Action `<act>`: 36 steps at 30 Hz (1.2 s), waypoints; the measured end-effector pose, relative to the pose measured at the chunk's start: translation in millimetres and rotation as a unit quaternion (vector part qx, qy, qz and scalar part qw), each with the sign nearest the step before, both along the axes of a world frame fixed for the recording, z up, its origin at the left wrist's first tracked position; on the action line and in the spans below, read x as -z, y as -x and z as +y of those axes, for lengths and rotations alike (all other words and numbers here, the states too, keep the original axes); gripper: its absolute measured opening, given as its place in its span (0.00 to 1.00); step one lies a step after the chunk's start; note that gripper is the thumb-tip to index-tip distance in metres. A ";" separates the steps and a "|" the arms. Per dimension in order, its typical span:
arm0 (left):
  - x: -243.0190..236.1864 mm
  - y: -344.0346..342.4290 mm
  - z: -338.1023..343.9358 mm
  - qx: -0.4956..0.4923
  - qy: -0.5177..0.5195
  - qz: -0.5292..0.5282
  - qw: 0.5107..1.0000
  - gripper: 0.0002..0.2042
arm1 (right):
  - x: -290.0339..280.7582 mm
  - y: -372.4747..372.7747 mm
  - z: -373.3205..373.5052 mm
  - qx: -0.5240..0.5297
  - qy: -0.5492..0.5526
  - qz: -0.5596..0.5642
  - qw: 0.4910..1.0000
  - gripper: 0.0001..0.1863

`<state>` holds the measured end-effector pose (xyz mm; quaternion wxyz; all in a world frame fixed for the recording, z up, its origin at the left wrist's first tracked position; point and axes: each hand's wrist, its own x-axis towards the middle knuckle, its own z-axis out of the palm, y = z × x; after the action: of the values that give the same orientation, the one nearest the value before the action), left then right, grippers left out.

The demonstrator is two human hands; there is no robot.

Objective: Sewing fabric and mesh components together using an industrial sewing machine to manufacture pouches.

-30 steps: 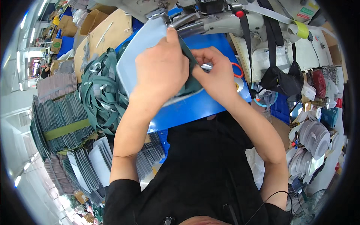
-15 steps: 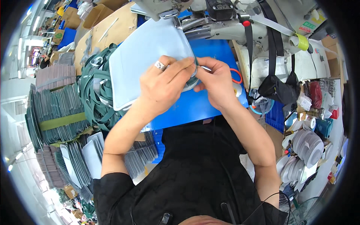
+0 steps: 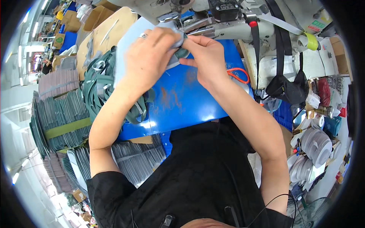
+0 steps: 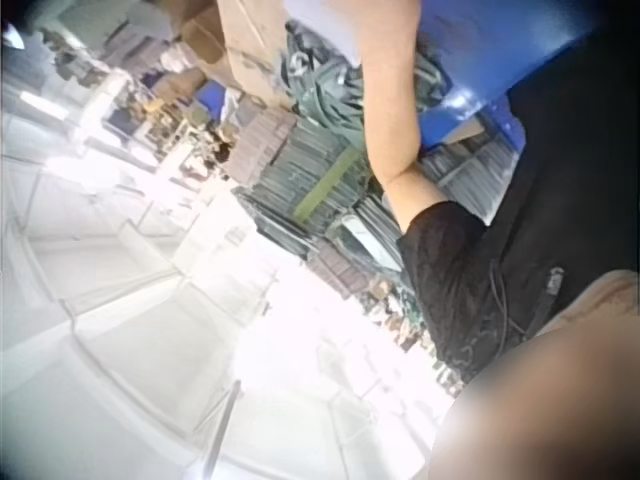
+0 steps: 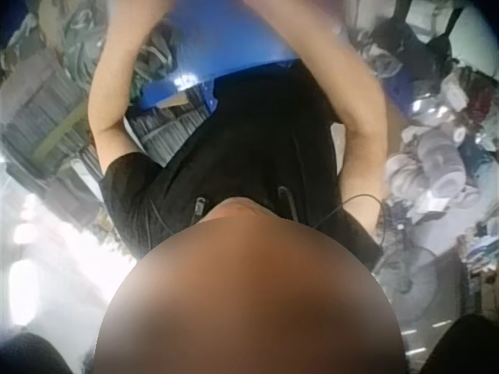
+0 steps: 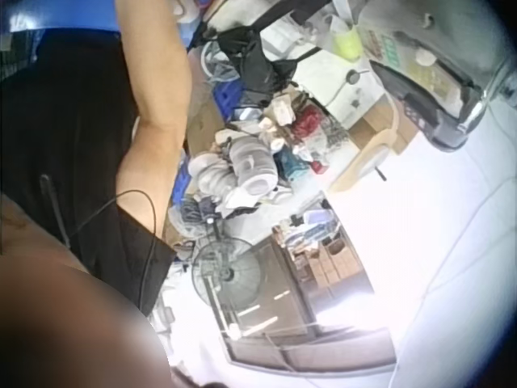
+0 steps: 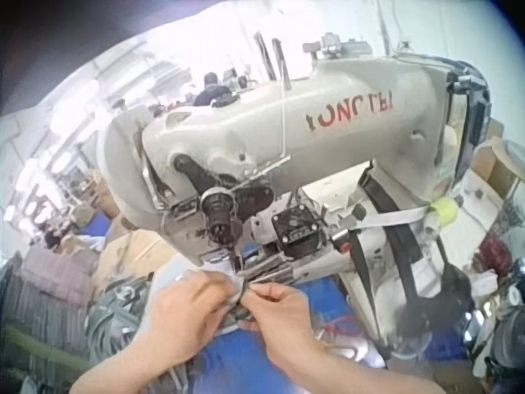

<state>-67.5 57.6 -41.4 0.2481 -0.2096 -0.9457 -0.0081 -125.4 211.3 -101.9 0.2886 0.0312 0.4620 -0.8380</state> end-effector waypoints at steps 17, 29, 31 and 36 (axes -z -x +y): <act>-48.4 -27.9 -13.8 -0.055 0.075 -0.214 0.972 0.35 | 3.0 -7.8 -6.1 0.062 -0.128 0.145 0.979 0.18; -82.0 0.8 -7.6 0.004 0.080 -0.290 0.954 0.23 | -3.3 -2.8 8.0 0.000 -0.040 0.034 0.999 0.15; -83.8 3.3 -3.3 -0.016 0.128 -0.268 0.955 0.22 | -3.8 -4.1 1.8 0.013 -0.028 0.028 0.999 0.13; -85.5 6.0 2.7 -0.003 0.183 -0.211 0.960 0.20 | -17.9 -2.8 4.5 -0.002 -0.054 0.006 0.999 0.11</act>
<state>-73.6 60.3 44.1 0.0005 -0.2423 -0.9626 0.1213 -122.6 215.8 -84.0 0.2857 0.0410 0.5082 -0.8114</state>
